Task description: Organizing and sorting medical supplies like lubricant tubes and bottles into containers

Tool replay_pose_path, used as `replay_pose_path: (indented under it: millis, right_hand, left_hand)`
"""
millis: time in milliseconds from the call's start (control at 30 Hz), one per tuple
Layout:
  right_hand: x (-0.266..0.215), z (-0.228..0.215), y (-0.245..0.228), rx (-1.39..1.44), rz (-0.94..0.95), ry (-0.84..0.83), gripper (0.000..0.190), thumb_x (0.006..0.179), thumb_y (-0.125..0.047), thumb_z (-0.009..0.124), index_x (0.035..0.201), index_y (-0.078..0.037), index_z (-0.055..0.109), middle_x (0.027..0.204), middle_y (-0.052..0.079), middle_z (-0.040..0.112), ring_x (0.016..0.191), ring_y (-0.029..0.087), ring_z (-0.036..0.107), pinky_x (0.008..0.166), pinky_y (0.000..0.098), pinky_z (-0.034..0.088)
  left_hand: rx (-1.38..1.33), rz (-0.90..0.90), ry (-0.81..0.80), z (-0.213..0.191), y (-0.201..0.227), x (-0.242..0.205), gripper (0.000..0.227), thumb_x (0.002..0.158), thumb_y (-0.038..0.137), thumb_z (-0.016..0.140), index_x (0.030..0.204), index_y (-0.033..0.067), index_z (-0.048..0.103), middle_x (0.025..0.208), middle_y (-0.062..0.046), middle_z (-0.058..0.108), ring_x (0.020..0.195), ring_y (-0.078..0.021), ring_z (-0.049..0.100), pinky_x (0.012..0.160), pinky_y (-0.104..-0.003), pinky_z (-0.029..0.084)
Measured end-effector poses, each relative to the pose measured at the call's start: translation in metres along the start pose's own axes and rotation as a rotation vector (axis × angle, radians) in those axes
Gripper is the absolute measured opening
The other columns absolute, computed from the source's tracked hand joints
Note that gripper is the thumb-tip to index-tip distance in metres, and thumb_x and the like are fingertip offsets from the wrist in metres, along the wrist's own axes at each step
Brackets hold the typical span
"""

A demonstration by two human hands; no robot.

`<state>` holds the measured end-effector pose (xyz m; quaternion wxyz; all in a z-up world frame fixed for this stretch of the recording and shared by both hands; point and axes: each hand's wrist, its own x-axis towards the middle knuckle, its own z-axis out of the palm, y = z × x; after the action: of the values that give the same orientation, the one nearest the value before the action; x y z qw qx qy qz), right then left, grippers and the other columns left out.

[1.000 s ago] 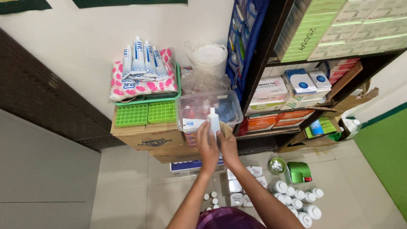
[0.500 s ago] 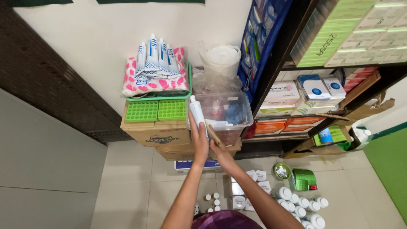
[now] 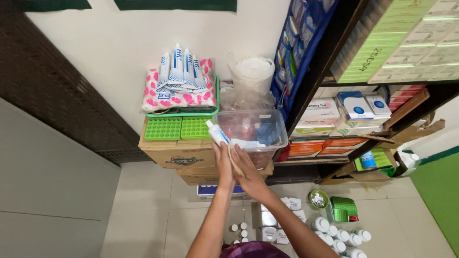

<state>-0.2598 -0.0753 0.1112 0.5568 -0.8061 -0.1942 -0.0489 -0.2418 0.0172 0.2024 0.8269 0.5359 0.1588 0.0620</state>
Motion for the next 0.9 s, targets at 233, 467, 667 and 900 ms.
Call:
replay_pose_path:
  millis: [233, 467, 667, 900]
  right_hand:
    - [-0.069, 0.015, 0.09, 0.55, 0.505, 0.252, 0.047, 0.106, -0.029, 0.054, 0.144, -0.002, 0.056, 0.137, 0.018, 0.066, 0.125, 0.028, 0.063, 0.11, 0.0522, 0.047]
    - [-0.101, 0.0, 0.079, 0.407, 0.874, 0.356, 0.077, 0.093, -0.048, 0.05, 0.141, 0.012, 0.05, 0.131, 0.028, 0.062, 0.119, 0.035, 0.063, 0.102, 0.0411, 0.052]
    - [-0.116, -0.001, 0.07, 0.691, 0.894, 0.521, 0.06, 0.101, -0.034, 0.047, 0.132, 0.017, 0.052, 0.121, 0.03, 0.061, 0.103, 0.035, 0.06, 0.085, 0.0458, 0.055]
    - [-0.128, -0.015, 0.061, 0.858, 0.927, 0.565, 0.057, 0.096, -0.025, 0.053, 0.13, 0.02, 0.046, 0.116, 0.036, 0.055, 0.102, 0.046, 0.06, 0.081, 0.0509, 0.057]
  left_hand:
    - [-0.402, 0.137, 0.252, -0.054, -0.029, 0.107, 0.059, 0.112, 0.031, 0.047, 0.164, 0.0331, 0.018, 0.171, -0.013, 0.01, 0.155, -0.0383, 0.014, 0.124, -0.057, 0.015]
    - [-0.591, 0.069, 0.26, -0.123, -0.081, 0.253, 0.044, 0.109, 0.025, 0.029, 0.149, 0.0055, 0.028, 0.143, -0.022, 0.046, 0.126, -0.0338, 0.057, 0.109, -0.046, 0.051]
    - [-0.467, -0.023, 0.404, -0.088, -0.074, 0.264, 0.064, 0.099, -0.004, 0.037, 0.158, 0.0026, 0.011, 0.14, -0.021, 0.043, 0.12, -0.028, 0.058, 0.112, -0.04, 0.052]
    - [0.581, 0.231, 0.416, -0.092, -0.09, 0.258, 0.048, 0.088, -0.003, 0.067, 0.132, -0.0036, 0.046, 0.126, -0.017, 0.049, 0.113, -0.0299, 0.059, 0.103, -0.041, 0.05]
